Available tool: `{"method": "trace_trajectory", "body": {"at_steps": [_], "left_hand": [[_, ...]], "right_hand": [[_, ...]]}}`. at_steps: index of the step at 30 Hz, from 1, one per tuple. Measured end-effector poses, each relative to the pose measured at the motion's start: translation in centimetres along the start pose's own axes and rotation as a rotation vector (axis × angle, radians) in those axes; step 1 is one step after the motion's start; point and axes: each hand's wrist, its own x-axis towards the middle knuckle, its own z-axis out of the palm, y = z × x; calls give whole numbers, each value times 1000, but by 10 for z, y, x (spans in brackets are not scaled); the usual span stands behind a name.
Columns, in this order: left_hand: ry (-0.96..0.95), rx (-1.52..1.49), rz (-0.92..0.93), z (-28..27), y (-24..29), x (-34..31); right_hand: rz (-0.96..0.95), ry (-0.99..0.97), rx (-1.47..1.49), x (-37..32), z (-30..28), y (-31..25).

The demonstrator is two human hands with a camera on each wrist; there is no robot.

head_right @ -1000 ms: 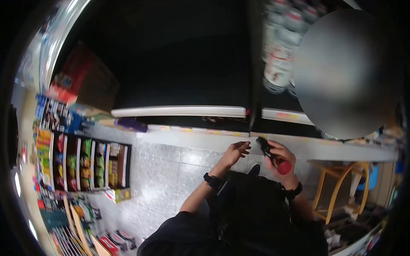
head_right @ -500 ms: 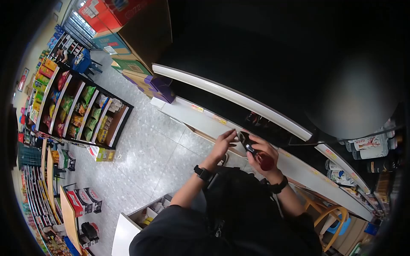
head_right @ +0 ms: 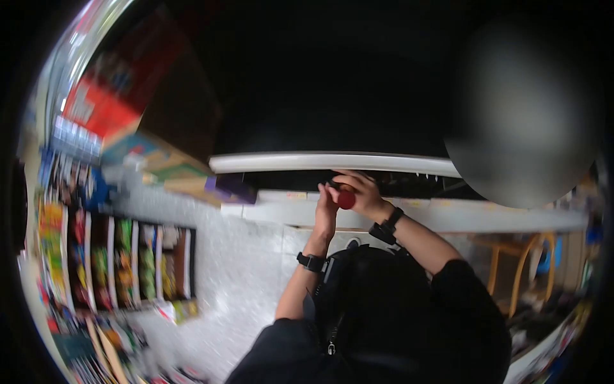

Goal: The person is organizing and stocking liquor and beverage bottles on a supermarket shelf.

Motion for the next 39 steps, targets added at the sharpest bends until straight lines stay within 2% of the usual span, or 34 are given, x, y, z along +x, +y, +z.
{"method": "trace_trajectory", "body": {"at_steps": [2,4,7,10,13,15,16,18,20,22,24,26,28,29,30,32,33,34,35,37,39], "left_hand": [[-14,10,63,-2,4,17],[-63,31,12,1,14,17],[-25,232,31,7,26,21],[-95,289,22,6,27,30],[-87,292,57,-1,21,42],[-51,293,92,6,16,44],[-95,289,97,6,14,45],[-118,455,151,2,7,51],[-150,456,136,-8,0,63],[-182,457,120,-12,-3,69],[-225,569,159,-4,0,70],[-211,609,204,2,0,71],[-208,781,292,0,0,77],[-179,943,338,-2,0,82],[-183,936,342,-5,-2,83],[-90,934,409,-4,-5,83],[-108,898,415,-3,-6,80],[-107,726,385,-26,-21,96],[-137,683,353,-38,-28,103],[-165,633,326,-31,-21,98],[-186,1054,318,-13,-5,83]], "right_hand": [[66,-31,-92,11,11,7],[168,94,-25,13,27,12],[212,248,-64,17,38,17],[342,259,-45,19,37,14],[598,207,134,29,32,4],[695,156,67,38,24,1],[738,117,19,47,17,-7],[827,174,47,51,18,-6],[898,204,127,48,23,2],[880,228,97,46,24,8],[785,247,41,41,29,16],[789,316,130,37,35,25],[717,204,70,36,28,27],[745,162,81,36,22,21],[816,111,118,39,16,18],[852,189,172,43,13,9],[725,188,186,41,11,12],[777,179,190,42,6,7],[743,128,129,40,4,5],[703,71,65,35,3,3],[585,171,-137,27,5,0]]}}
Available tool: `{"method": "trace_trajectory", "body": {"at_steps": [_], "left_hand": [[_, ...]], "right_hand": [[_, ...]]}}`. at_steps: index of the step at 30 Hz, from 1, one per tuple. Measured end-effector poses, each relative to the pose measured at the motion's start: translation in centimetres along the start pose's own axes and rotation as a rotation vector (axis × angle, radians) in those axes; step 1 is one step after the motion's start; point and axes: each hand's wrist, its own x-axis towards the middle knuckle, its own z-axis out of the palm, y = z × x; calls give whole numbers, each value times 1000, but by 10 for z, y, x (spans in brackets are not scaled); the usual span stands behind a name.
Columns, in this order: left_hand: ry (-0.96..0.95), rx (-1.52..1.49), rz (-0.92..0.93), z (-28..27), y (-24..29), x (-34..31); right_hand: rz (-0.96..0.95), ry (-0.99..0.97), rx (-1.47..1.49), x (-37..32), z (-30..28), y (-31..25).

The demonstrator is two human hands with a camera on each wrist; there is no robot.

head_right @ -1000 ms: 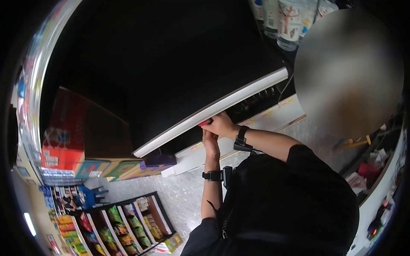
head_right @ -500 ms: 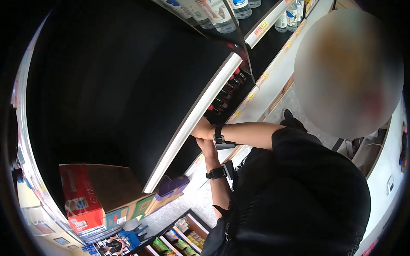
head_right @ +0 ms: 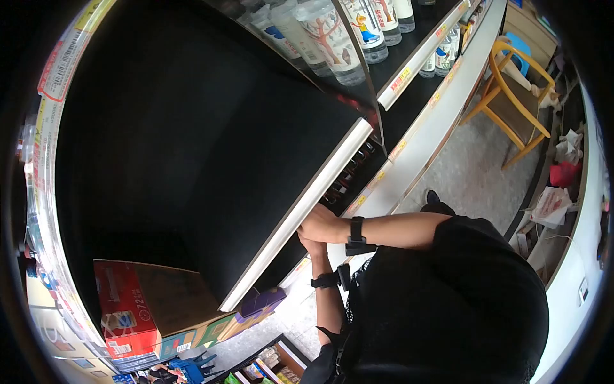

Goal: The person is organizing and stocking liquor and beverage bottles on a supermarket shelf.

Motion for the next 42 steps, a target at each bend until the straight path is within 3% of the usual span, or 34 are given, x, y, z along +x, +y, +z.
{"method": "trace_trajectory", "body": {"at_steps": [4,11,17,19,21,23,25,29,31,33,35,37,39,42], "left_hand": [[-19,0,45,-4,-7,7],[-41,-492,-70,-2,-13,23],[-76,-850,-197,-7,-26,27],[27,-271,-37,0,-19,24],[304,-381,-127,15,25,-7],[434,-281,-131,18,29,-31],[427,-145,-132,28,49,-54],[360,19,-175,77,76,-76],[282,-31,-119,104,87,-75],[208,15,-114,126,105,-70],[138,15,-109,150,117,-62],[91,20,-75,180,124,-58],[18,-10,-34,208,126,-55],[-78,47,-1,254,151,-51]], "right_hand": [[92,-67,-3,-11,1,3],[166,-181,101,-13,-11,5],[214,-282,-11,-21,-30,9],[285,-438,53,-20,-50,10],[240,-537,64,-26,-66,23],[192,-616,96,-36,-82,43],[172,-561,111,-55,-104,62],[64,-705,118,-66,-173,96],[240,-694,77,-75,-204,121],[359,-508,160,-75,-236,154],[466,-73,186,-72,-262,186],[614,213,203,-48,-299,205],[498,466,83,-25,-317,235],[349,452,-58,12,-332,277]]}}
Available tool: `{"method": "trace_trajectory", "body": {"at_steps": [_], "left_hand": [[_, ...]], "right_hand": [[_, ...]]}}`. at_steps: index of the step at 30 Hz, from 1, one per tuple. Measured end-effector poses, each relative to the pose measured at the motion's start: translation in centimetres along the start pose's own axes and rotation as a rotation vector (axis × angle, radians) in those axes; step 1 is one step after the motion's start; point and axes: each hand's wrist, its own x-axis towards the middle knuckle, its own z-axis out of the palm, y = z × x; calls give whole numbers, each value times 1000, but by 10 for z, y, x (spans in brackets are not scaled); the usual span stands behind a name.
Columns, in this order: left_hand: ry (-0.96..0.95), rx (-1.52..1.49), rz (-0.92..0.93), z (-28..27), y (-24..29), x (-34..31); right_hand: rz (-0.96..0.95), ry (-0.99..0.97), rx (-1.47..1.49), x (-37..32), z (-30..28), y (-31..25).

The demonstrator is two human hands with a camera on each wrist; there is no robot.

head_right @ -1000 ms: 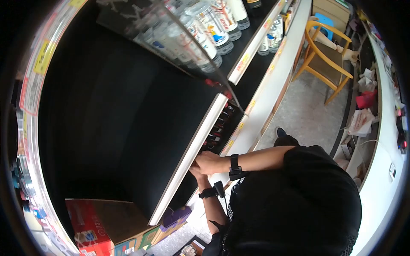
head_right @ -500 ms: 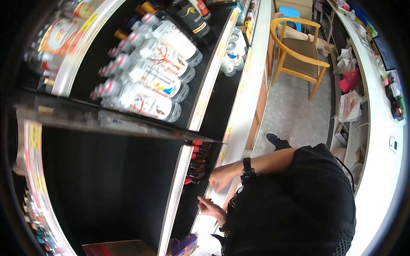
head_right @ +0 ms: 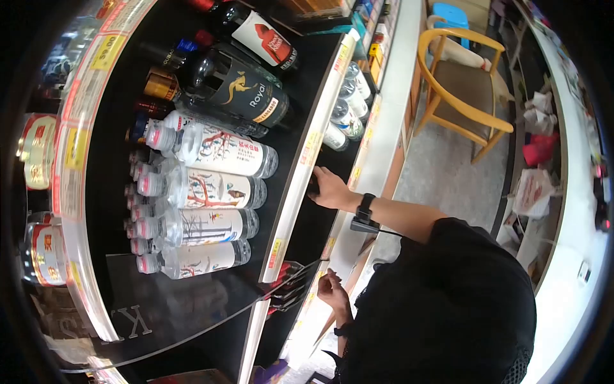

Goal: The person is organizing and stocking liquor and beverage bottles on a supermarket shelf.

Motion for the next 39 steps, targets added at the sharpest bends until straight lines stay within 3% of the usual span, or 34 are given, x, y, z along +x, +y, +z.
{"method": "trace_trajectory", "body": {"at_steps": [1,3,5,7,10,19,23,25,31,36,37,38,39], "left_hand": [[-12,29,-28,14,10,-3],[-33,51,-61,19,21,4],[-3,75,-97,27,23,0],[76,16,-130,32,19,-7],[31,52,-141,34,20,-4],[42,-38,-218,55,49,8],[39,-46,-133,63,50,16],[-24,-71,-225,64,54,15],[33,-7,-108,65,53,20],[54,-10,-190,56,71,12],[34,-12,-203,56,72,14],[49,-18,-210,56,68,13],[53,-18,-208,58,62,8]], "right_hand": [[-36,-113,130,21,4,5],[-25,-122,167,26,5,4],[-114,-311,213,39,15,19],[-44,-346,357,38,7,6],[-110,-387,332,43,12,5],[-282,-281,161,32,16,12],[-340,-221,94,31,16,17],[-366,-186,64,30,16,21],[-419,-106,-35,48,33,20],[-510,-62,-94,28,20,30],[-513,-31,-106,28,21,35],[-321,-1,122,24,24,40],[-330,-25,117,18,20,37]]}}
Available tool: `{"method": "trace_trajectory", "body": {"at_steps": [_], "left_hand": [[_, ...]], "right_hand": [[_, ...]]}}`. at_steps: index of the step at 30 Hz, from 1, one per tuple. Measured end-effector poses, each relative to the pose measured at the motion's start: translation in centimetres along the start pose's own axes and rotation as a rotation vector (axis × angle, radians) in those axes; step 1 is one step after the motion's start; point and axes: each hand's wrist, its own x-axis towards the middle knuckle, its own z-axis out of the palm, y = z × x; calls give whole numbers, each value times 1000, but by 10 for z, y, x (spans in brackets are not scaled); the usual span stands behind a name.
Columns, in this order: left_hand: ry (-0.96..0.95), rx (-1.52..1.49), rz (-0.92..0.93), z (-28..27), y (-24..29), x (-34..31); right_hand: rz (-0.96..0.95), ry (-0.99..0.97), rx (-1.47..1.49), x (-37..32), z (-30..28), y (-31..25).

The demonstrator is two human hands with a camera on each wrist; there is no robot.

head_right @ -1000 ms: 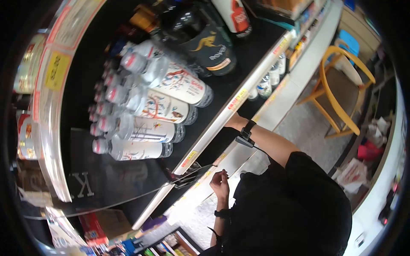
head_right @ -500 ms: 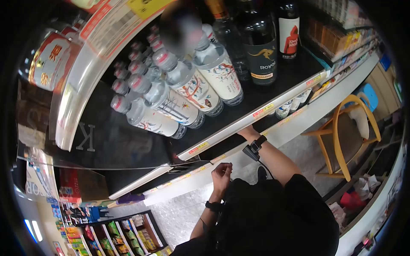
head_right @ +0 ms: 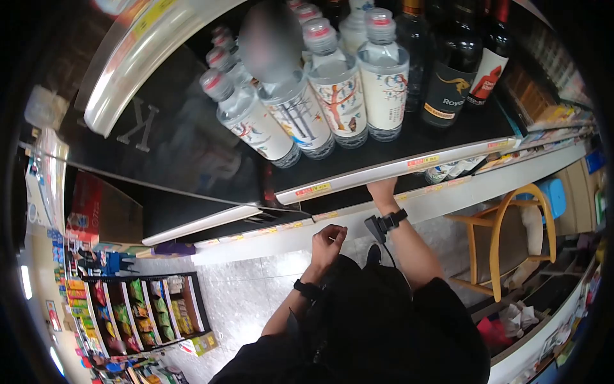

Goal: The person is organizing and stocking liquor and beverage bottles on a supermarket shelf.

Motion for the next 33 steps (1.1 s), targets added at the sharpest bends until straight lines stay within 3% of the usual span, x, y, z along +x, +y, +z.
{"method": "trace_trajectory", "body": {"at_steps": [2,3,4,6,8,10,12,14,16,17,20,22,24,26,28,29,32,33], "left_hand": [[-10,10,9,1,-7,2],[-21,6,3,3,-8,-2],[-23,11,0,1,-10,1],[-38,-23,-10,5,-15,1],[-32,-47,-16,6,-16,1],[-50,-52,-18,2,-6,-2],[-59,-52,-37,-2,-6,-9],[-119,-176,-37,-1,-15,-9],[-94,-208,-43,-2,-23,-11],[-117,-200,-21,-2,-25,-11],[-134,-156,-25,-18,-23,-9],[-130,-154,-14,-27,-30,-10],[-95,-158,-34,-36,-44,-10],[-2,-206,-139,-51,-58,-11],[32,-234,-178,-71,-77,-13],[26,-239,-209,-82,-86,-18],[115,-274,-123,-123,-101,-26],[139,-290,-131,-140,-103,-28]], "right_hand": [[385,11,77,3,-17,-23],[549,127,449,4,-25,-53],[549,126,448,4,-25,-60],[352,335,300,2,-32,-66],[336,316,201,-8,-34,-42],[374,356,386,-17,-37,-43],[387,243,446,-27,-54,-59],[226,248,351,-29,-59,-73],[187,244,323,-35,-66,-85],[250,206,387,-41,-71,-93],[127,44,264,-62,-86,-112],[166,-62,297,-86,-88,-116],[382,-222,413,-108,-89,-127],[4,-424,314,-109,-78,-145],[-21,-601,460,-116,-57,-163],[-123,-651,430,-115,-44,-178],[-228,-839,477,-124,1,-205],[-344,-858,449,-123,20,-223]]}}
